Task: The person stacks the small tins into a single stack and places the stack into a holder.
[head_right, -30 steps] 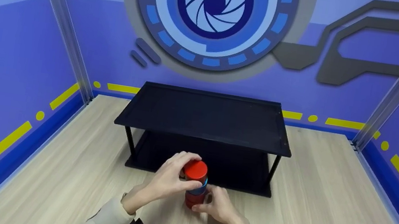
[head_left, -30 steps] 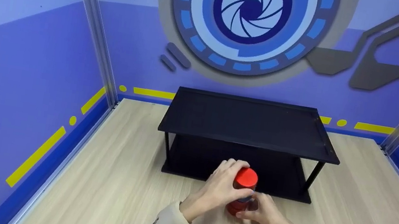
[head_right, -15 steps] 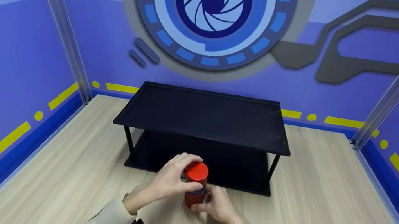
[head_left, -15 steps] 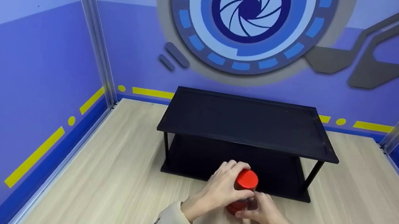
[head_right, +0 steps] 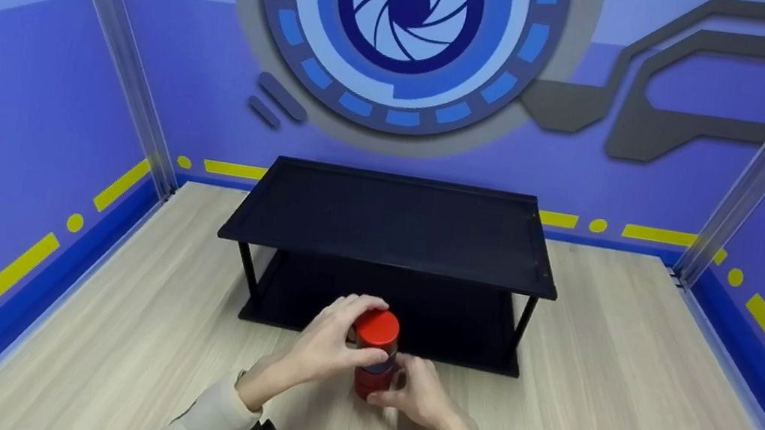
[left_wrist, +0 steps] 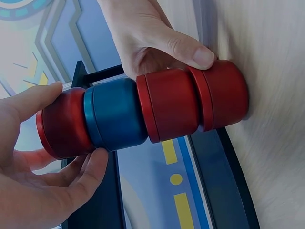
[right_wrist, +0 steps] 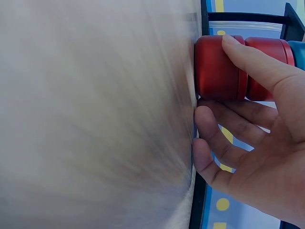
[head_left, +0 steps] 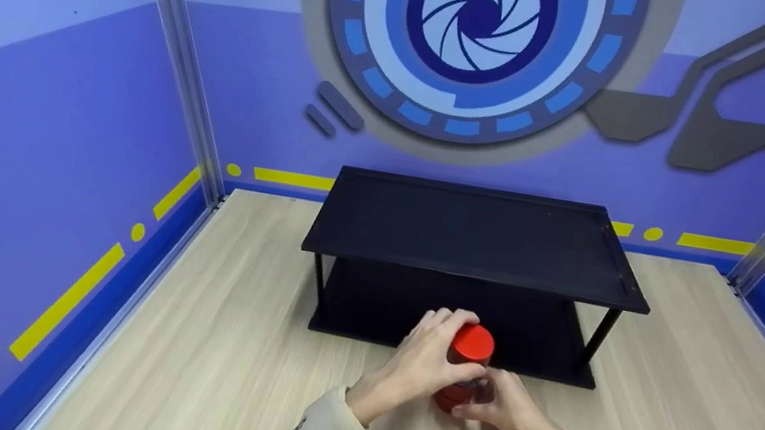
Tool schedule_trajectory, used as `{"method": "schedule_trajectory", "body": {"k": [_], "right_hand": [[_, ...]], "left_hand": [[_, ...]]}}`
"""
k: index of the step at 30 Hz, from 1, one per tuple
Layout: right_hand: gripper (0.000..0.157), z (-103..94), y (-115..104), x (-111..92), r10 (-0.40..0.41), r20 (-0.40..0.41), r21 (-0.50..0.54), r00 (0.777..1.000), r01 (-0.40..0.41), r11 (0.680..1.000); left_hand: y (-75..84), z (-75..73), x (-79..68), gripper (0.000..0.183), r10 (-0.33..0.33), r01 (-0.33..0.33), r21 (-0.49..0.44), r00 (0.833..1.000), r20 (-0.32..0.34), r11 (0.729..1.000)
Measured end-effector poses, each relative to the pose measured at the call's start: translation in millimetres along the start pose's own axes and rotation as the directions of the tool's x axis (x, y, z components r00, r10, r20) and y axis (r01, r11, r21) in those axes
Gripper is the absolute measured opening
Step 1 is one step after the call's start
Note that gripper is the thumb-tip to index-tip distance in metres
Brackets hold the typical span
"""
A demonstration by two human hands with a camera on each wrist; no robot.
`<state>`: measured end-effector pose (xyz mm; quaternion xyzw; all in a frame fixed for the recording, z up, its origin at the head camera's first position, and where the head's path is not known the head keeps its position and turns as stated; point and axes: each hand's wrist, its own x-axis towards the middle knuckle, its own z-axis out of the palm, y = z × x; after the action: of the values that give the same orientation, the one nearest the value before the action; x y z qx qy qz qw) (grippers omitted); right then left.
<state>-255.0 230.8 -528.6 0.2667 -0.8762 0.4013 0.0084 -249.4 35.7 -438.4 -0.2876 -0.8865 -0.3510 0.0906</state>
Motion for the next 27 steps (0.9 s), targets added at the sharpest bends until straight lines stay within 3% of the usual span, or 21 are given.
{"method": "schedule_trajectory", "body": {"k": [3,8,13,17,21,24,27], "right_hand": [[0.048,0.4,0.7,-0.1,0.003,-0.010,0.000,1.000,-0.003,1.000],[0.048,0.8,0.5,0.5,-0.007,-0.009,0.010,1.000,0.007,1.000],[0.043,-0.5,-0.8,0.9,0.011,0.015,0.022,1.000,-0.011,1.000],[0.044,-1.7,-1.5,0.7,0.034,0.042,0.029,0.999,-0.035,0.999],[0.047,-3.6,-2.7,0.5,0.056,0.066,0.038,0.996,-0.059,0.998],[0.047,-5.2,-3.7,-0.2,0.065,0.072,0.042,0.995,-0.068,0.997],[0.047,-4.8,-4.8,-0.4,0.052,0.069,0.030,0.996,-0.054,0.998]], "left_hand": [[-1.4,-0.1,-0.2,0.059,0.001,-0.001,-0.007,1.000,0.021,1.000],[-8.7,-4.4,-2.8,0.084,-0.044,0.046,-0.016,0.992,0.120,0.999],[-27.5,-6.1,-5.9,0.102,-0.102,0.117,-0.042,0.959,0.265,0.992],[-48.5,3.2,-7.5,0.089,-0.131,0.172,-0.084,0.923,0.361,0.982],[-63.1,17.0,-8.9,0.063,-0.115,0.195,-0.154,0.902,0.416,0.969],[-67.4,26.0,-9.6,0.056,-0.092,0.192,-0.198,0.899,0.429,0.961],[-69.0,32.6,-10.7,0.057,-0.110,0.199,-0.177,0.903,0.415,0.964]]}}
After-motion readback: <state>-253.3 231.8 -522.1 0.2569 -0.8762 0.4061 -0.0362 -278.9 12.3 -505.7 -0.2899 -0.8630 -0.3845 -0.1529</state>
